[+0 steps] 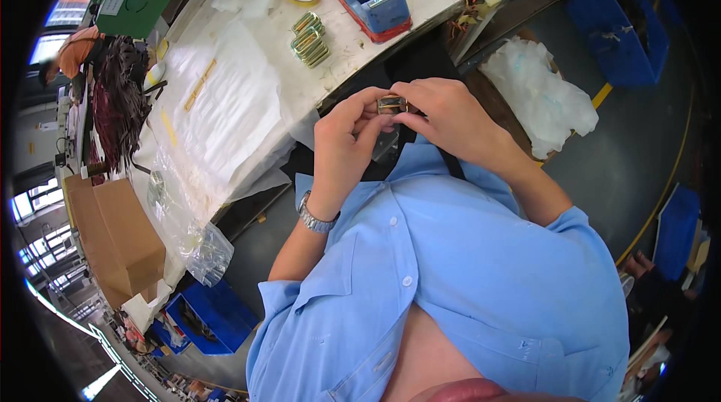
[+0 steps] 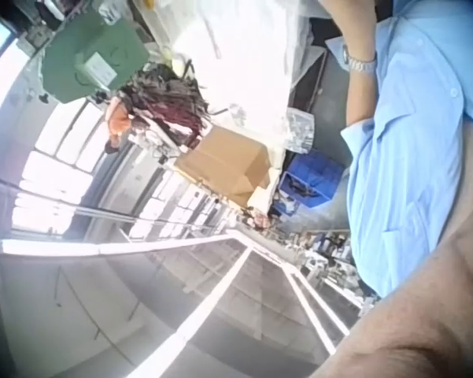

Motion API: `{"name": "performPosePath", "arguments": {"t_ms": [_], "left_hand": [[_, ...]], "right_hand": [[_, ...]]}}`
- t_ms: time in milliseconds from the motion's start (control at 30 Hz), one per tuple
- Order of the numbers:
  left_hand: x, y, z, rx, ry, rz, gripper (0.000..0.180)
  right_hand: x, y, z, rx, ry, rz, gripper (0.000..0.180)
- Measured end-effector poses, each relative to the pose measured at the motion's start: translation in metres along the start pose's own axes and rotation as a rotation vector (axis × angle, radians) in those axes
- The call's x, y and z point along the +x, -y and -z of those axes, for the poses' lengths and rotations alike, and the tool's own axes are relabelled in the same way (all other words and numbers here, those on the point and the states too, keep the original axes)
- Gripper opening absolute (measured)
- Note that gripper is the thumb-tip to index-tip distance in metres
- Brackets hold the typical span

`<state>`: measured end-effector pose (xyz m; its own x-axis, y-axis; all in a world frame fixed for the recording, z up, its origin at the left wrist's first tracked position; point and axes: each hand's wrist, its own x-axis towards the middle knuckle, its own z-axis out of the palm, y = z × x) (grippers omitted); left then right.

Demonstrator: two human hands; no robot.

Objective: Assembling metal buckles onto leather straps using tape to secure them.

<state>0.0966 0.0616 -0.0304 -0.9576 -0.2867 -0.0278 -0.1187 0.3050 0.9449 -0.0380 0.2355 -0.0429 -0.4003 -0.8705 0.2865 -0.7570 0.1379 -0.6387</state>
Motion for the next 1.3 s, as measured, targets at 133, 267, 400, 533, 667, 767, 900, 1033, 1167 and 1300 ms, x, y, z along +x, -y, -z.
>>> {"name": "performPosePath", "arguments": {"t_ms": [133,267,400,533,667,767,900,1033,1167,1300], "left_hand": [[-0.003,-0.002,0.000,-0.266,-0.068,0.043,0.032],[-0.009,-0.001,0.000,-0.317,-0.114,0.037,0.032],[-0.014,-0.001,-0.004,-0.303,-0.110,0.014,0.033],[-0.014,-0.002,-0.001,-0.362,-0.103,0.034,0.034],[-0.015,0.003,0.012,-0.390,-0.089,0.064,0.033],[-0.013,0.003,0.016,-0.274,-0.110,0.062,0.027],[-0.008,0.003,0.019,-0.134,-0.065,0.064,0.021],[-0.007,0.005,0.013,-0.306,-0.090,0.087,0.019],[-0.010,0.010,0.005,-0.387,-0.155,0.075,0.019],[-0.011,0.013,0.001,-0.403,-0.185,0.058,0.018]], "right_hand": [[0.001,0.010,0.003,0.339,-0.065,-0.191,0.048],[0.002,0.010,0.009,0.596,-0.008,-0.431,0.033],[0.004,0.010,0.005,0.796,0.059,-0.447,0.023],[0.005,0.014,0.007,0.709,0.037,-0.427,0.019],[0.006,0.016,0.009,0.662,0.065,-0.397,0.019],[0.006,0.016,0.007,0.635,0.072,-0.394,0.019],[0.009,0.019,0.003,0.670,0.077,-0.367,0.019],[0.009,0.013,-0.005,0.800,0.080,-0.469,0.021],[0.009,0.002,-0.011,1.084,0.160,-0.575,0.023],[0.008,-0.004,-0.016,1.177,0.200,-0.617,0.022]]}}
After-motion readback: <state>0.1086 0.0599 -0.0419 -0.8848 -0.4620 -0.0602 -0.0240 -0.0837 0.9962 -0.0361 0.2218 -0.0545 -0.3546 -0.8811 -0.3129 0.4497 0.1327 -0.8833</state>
